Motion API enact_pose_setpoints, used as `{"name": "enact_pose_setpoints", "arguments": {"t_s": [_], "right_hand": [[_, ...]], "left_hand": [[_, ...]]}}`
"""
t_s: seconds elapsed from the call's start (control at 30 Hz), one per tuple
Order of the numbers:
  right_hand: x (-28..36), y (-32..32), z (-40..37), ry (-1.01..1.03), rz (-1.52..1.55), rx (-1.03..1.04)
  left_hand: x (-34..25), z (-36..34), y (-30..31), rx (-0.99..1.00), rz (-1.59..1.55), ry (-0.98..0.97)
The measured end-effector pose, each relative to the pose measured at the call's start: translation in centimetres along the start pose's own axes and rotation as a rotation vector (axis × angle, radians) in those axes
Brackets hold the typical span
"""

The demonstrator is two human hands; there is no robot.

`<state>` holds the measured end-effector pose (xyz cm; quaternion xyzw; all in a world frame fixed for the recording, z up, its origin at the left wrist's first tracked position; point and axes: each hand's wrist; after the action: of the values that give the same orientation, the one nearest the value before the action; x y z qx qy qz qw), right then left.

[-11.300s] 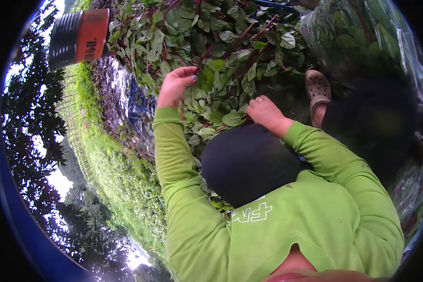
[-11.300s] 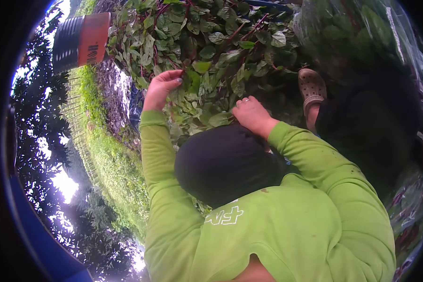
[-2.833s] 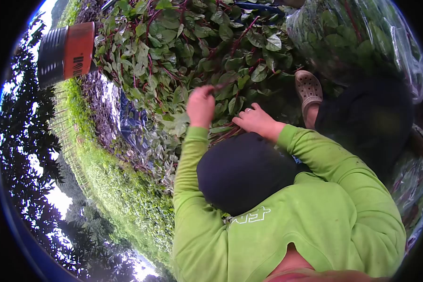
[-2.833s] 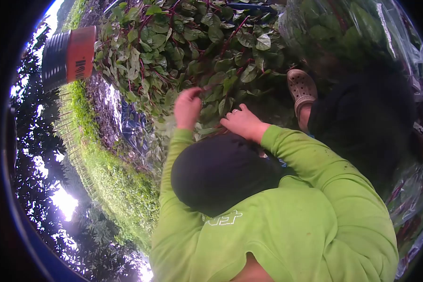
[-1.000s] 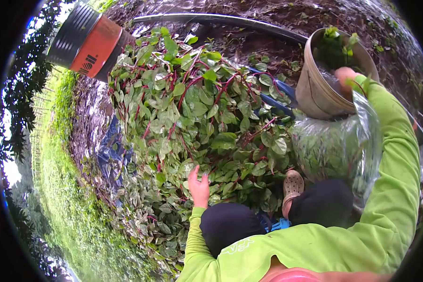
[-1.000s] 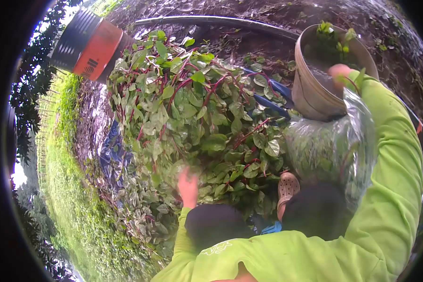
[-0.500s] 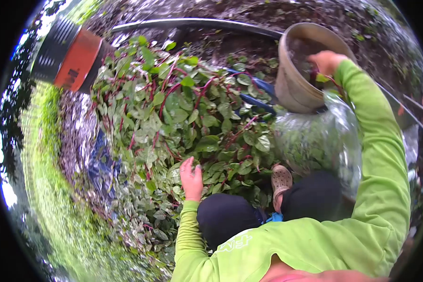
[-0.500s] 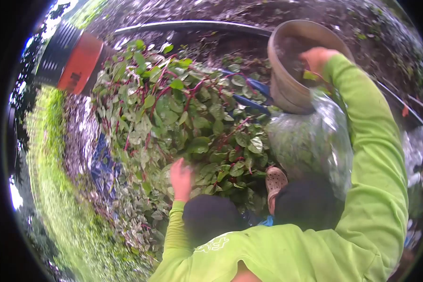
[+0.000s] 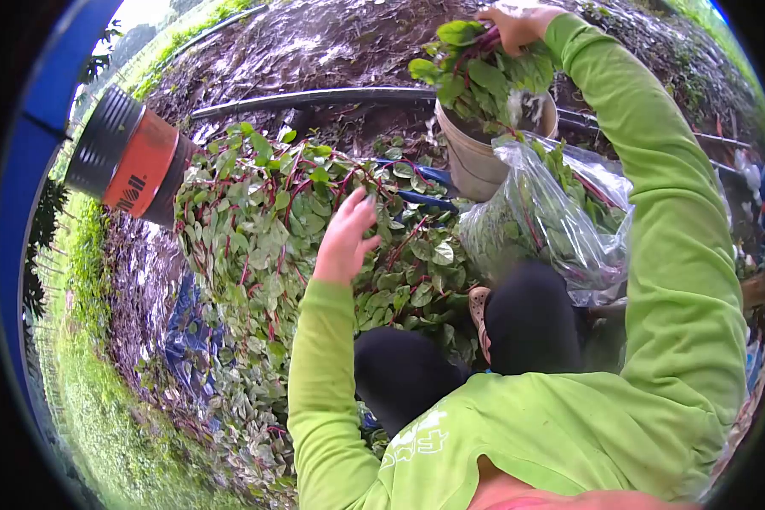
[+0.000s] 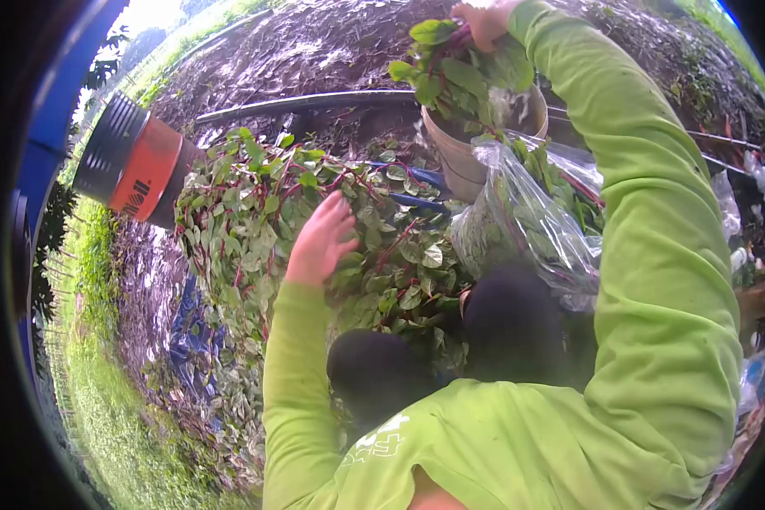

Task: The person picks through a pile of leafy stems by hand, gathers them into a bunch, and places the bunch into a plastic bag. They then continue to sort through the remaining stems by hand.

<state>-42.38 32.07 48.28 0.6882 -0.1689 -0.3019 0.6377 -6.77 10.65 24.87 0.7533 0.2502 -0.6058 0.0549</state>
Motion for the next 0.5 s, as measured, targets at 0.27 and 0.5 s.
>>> {"name": "enact_pose_setpoints", "arguments": {"t_s": [0.27,0.5], "right_hand": [[12.6,5.9,-2.2,0.198,0.112,-0.001],[23.9,3.4,-4.9,0.345,0.438,0.034]], "left_hand": [[3.0,8.2,-0.1,-0.171,-0.797,0.111],[9.8,5.3,7.4,-0.353,0.53,-0.217]]}}
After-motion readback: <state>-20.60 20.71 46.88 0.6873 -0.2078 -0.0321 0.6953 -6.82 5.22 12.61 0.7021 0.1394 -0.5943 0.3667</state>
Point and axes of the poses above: each hand's wrist, its own z-axis towards the middle knuckle, its own y-axis out of the back of the hand, x = y × z, and after that the axes turned 3 degrees about -y, right-handed
